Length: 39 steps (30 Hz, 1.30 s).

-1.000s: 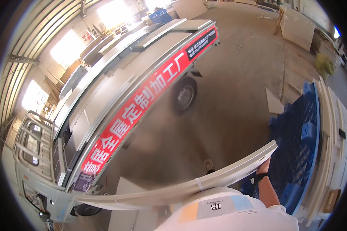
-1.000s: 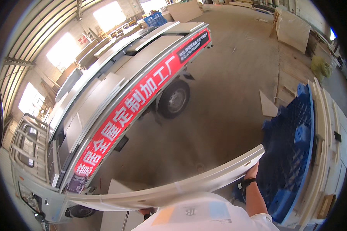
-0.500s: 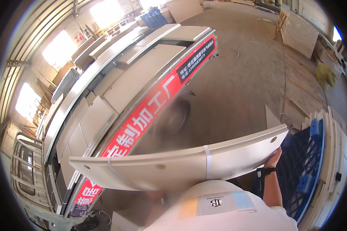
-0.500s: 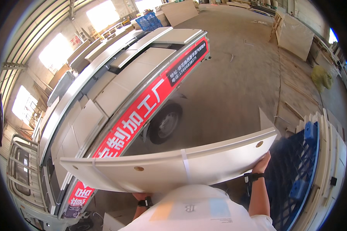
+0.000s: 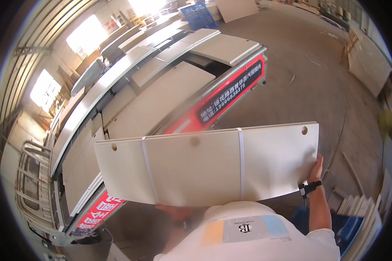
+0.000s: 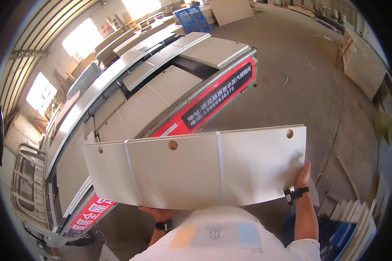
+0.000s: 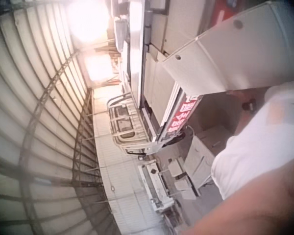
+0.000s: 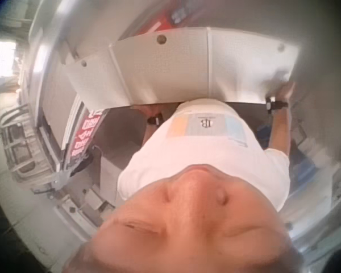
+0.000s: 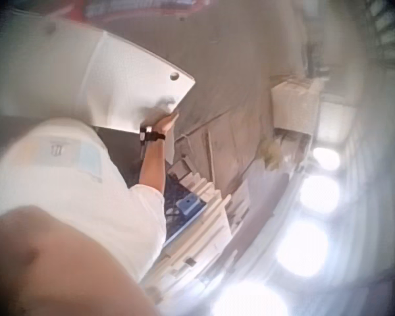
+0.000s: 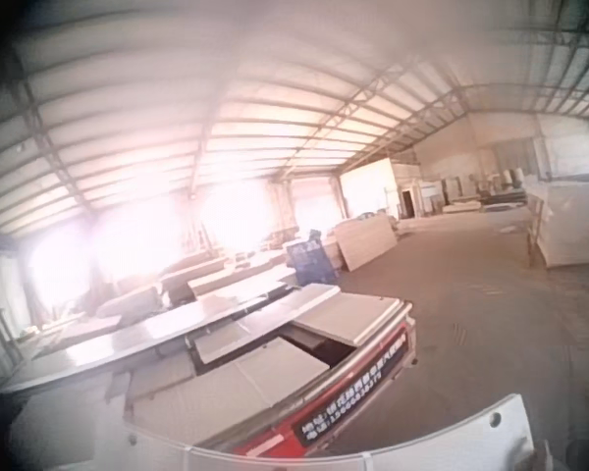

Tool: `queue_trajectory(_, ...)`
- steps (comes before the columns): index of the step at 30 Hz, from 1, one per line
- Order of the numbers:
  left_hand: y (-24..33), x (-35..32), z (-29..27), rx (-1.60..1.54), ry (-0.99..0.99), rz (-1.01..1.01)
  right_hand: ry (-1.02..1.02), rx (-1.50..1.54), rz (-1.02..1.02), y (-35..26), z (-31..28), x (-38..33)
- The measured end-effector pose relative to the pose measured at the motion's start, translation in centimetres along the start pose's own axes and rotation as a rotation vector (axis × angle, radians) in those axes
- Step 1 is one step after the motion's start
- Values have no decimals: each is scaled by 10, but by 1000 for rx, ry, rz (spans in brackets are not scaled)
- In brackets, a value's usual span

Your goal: Moving and stacking rectangular furniture panels from the floor onto a truck bed.

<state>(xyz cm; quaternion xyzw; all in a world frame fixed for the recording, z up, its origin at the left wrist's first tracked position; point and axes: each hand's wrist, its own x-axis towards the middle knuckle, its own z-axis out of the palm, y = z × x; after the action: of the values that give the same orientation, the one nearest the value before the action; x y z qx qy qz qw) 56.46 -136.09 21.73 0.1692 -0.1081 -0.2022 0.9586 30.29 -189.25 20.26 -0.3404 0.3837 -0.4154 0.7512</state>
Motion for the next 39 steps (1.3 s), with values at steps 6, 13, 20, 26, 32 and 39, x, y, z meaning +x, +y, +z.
queue_trajectory(6,-71,126,7,-17,139,-112,-135,-125,68,-35,91,144)
queue_trajectory(13,-126,289,7,-116,289,-118,-276,-299,230,-78,220,312)
queue_trajectory(20,-161,413,22,-106,314,-66,-270,-339,330,-111,336,436)
queue_trajectory(26,-214,480,33,-210,293,-92,-394,-637,173,-119,434,599)
queue_trajectory(32,-270,551,51,-23,239,-101,-594,-616,502,-116,567,715)
queue_trajectory(39,-303,598,64,588,678,-447,-819,-1229,-350,-67,630,819)
